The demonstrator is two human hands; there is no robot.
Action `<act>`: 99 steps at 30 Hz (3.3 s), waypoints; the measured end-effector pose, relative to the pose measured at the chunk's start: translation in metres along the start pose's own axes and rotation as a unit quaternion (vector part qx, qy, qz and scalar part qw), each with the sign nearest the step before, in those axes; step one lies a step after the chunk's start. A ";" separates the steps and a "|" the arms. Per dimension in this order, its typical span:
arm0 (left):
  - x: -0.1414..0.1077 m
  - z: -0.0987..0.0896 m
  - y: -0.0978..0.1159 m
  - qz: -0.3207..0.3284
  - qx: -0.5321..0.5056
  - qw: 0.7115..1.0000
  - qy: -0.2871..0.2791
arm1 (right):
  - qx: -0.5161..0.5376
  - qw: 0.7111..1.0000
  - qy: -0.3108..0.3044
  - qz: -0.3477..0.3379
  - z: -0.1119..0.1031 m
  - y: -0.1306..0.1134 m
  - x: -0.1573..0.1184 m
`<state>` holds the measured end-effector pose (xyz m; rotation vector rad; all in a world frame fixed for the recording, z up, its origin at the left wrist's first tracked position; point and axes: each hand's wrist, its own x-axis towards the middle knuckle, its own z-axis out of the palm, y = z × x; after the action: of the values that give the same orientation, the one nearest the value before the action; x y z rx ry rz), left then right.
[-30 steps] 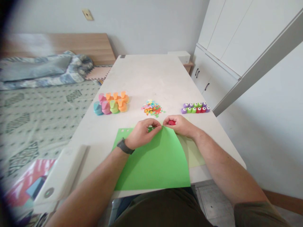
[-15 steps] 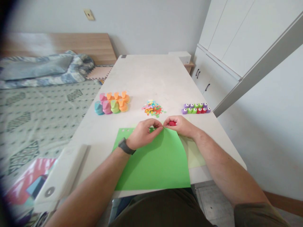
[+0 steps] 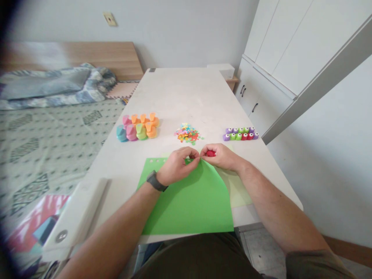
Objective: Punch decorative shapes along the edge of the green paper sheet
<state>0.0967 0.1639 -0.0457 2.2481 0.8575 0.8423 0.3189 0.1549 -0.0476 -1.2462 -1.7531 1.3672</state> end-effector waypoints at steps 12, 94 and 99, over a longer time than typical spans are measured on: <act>0.000 -0.005 0.000 -0.014 -0.021 1.000 0.002 | -0.024 0.994 0.103 0.042 -0.004 0.013 0.011; -0.005 0.010 -0.021 -0.060 0.076 0.994 0.043 | -0.194 0.980 0.004 -0.046 -0.005 -0.007 0.003; -0.003 0.007 -0.018 -0.072 0.080 0.992 0.068 | -0.236 0.972 -0.001 -0.013 -0.005 -0.002 0.003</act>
<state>0.0937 0.1708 -0.0636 2.2516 1.1718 0.8944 0.3218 0.1596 -0.0444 -1.4539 -2.1670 0.9597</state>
